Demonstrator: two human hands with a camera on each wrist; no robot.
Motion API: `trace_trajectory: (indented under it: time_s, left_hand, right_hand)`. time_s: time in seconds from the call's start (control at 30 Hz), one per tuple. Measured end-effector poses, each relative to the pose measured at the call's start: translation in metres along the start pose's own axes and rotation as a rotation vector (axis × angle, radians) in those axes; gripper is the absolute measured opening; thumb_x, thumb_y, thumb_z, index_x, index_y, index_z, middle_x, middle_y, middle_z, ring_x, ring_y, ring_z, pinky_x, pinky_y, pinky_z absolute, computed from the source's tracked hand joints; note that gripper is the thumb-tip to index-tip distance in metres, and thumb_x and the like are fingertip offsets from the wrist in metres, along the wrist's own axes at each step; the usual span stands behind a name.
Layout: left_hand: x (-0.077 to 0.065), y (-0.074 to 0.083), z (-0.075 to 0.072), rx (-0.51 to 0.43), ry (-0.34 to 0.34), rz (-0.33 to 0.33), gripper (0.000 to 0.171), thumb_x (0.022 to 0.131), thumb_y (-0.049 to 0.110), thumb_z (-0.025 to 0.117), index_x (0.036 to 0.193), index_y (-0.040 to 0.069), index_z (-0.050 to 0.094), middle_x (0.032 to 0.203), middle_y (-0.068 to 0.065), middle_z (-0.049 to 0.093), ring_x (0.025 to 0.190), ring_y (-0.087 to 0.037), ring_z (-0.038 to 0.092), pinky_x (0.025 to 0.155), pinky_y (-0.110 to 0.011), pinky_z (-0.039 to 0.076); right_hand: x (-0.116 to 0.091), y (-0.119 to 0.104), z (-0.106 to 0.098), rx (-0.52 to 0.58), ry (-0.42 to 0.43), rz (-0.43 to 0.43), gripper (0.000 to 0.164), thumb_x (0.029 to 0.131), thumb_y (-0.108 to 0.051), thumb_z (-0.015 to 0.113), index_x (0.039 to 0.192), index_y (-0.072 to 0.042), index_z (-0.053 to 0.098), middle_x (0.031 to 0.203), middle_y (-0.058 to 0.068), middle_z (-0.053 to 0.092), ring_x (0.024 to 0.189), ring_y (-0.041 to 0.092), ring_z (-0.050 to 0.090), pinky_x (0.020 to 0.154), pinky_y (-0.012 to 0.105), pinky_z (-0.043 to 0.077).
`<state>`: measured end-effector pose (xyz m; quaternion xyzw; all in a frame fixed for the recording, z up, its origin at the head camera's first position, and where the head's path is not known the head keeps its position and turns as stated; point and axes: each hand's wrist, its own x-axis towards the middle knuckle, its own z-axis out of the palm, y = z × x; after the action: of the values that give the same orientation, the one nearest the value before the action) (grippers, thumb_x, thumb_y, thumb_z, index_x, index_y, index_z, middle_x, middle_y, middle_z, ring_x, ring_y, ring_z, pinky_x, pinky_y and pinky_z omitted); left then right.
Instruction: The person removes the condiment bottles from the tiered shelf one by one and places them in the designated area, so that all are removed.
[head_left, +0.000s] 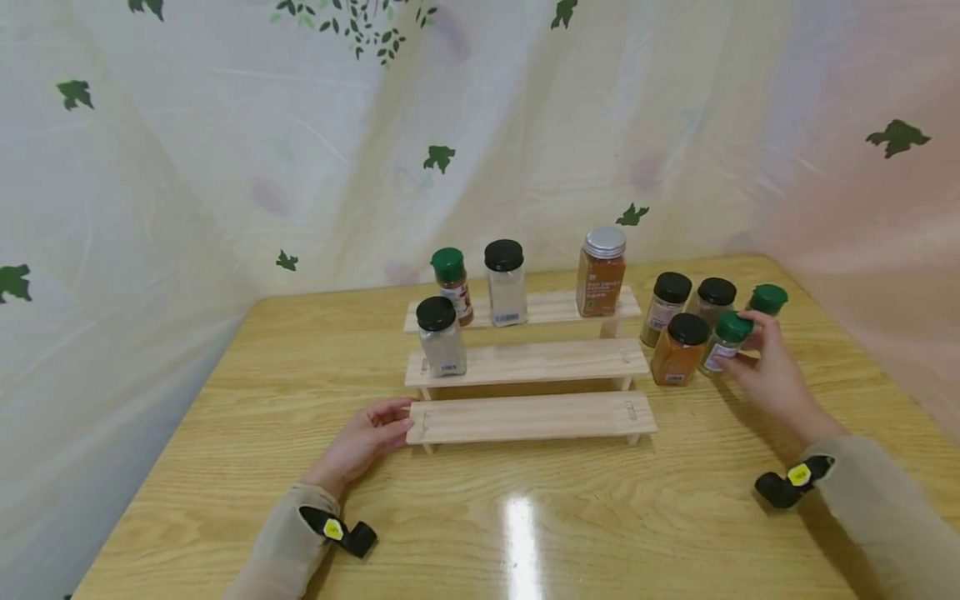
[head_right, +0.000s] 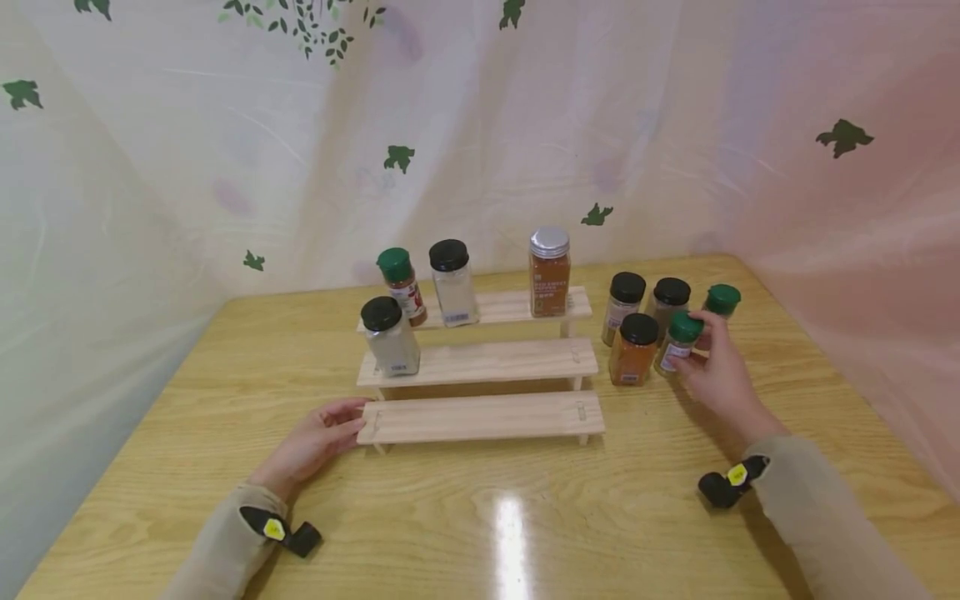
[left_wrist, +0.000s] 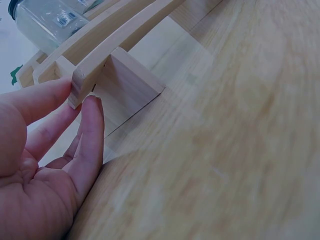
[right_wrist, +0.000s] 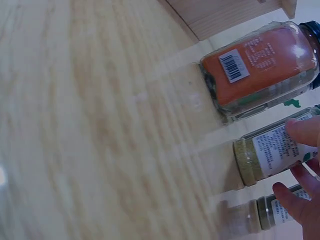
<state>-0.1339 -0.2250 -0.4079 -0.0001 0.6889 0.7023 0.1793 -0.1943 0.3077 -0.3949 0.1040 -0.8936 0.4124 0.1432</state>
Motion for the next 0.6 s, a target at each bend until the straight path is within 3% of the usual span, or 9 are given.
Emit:
trace_trajectory:
  time_s: [0.17, 0.27, 0.37, 0.43, 0.5, 0.6]
  left_hand:
    - [0.0, 0.001, 0.001, -0.001, -0.003, 0.0, 0.04, 0.093, 0.003, 0.056, 0.13, -0.006, 0.049, 0.101, 0.002, 0.056, 0.091, -0.007, 0.059, 0.08, -0.021, 0.053]
    - [0.0, 0.0, 0.001, 0.002, -0.002, 0.0, 0.04, 0.092, 0.004, 0.057, 0.131, -0.006, 0.048, 0.102, 0.002, 0.056, 0.091, -0.007, 0.058, 0.08, -0.02, 0.052]
    - [0.001, -0.001, 0.0, 0.006, -0.001, 0.0, 0.039, 0.092, 0.005, 0.058, 0.129, -0.003, 0.051, 0.102, 0.001, 0.055, 0.091, -0.007, 0.058, 0.08, -0.02, 0.052]
    - [0.001, -0.002, -0.001, 0.008, 0.002, -0.001, 0.037, 0.092, 0.005, 0.059, 0.128, -0.001, 0.053, 0.102, 0.001, 0.055, 0.091, -0.007, 0.058, 0.08, -0.02, 0.053]
    - [0.002, -0.002, -0.001, 0.009, 0.003, -0.001, 0.036, 0.092, 0.005, 0.059, 0.127, 0.001, 0.054, 0.102, 0.001, 0.054, 0.091, -0.008, 0.058, 0.08, -0.021, 0.053]
    - [0.002, -0.003, -0.002, 0.006, 0.004, -0.001, 0.033, 0.091, 0.004, 0.058, 0.125, 0.005, 0.057, 0.102, 0.001, 0.054, 0.09, -0.008, 0.058, 0.079, -0.021, 0.053]
  right_hand:
    - [0.002, -0.002, -0.009, -0.005, -0.044, 0.028, 0.062, 0.089, -0.002, 0.062, 0.136, 0.004, 0.023, 0.116, 0.026, 0.046, 0.091, -0.019, 0.035, 0.069, -0.002, 0.035]
    - [0.003, -0.004, -0.015, -0.018, -0.049, 0.013, 0.059, 0.088, -0.006, 0.065, 0.134, 0.004, 0.029, 0.114, 0.01, 0.048, 0.092, -0.018, 0.036, 0.072, 0.007, 0.041]
    - [0.006, -0.007, -0.02, -0.007, -0.032, -0.014, 0.056, 0.087, -0.003, 0.065, 0.132, 0.004, 0.033, 0.111, -0.01, 0.044, 0.094, -0.016, 0.038, 0.073, 0.007, 0.042]
    - [0.008, -0.009, -0.023, 0.012, -0.013, -0.032, 0.054, 0.085, 0.0, 0.066, 0.129, 0.003, 0.035, 0.109, -0.017, 0.04, 0.095, -0.016, 0.038, 0.073, 0.006, 0.042]
    - [0.01, -0.012, -0.027, 0.019, 0.001, -0.035, 0.052, 0.085, 0.001, 0.066, 0.128, 0.003, 0.036, 0.108, -0.018, 0.04, 0.096, -0.016, 0.038, 0.073, -0.002, 0.037]
    - [0.013, -0.017, -0.033, 0.004, 0.003, -0.02, 0.052, 0.087, -0.002, 0.065, 0.129, 0.003, 0.036, 0.109, -0.006, 0.043, 0.095, -0.016, 0.037, 0.072, -0.003, 0.036]
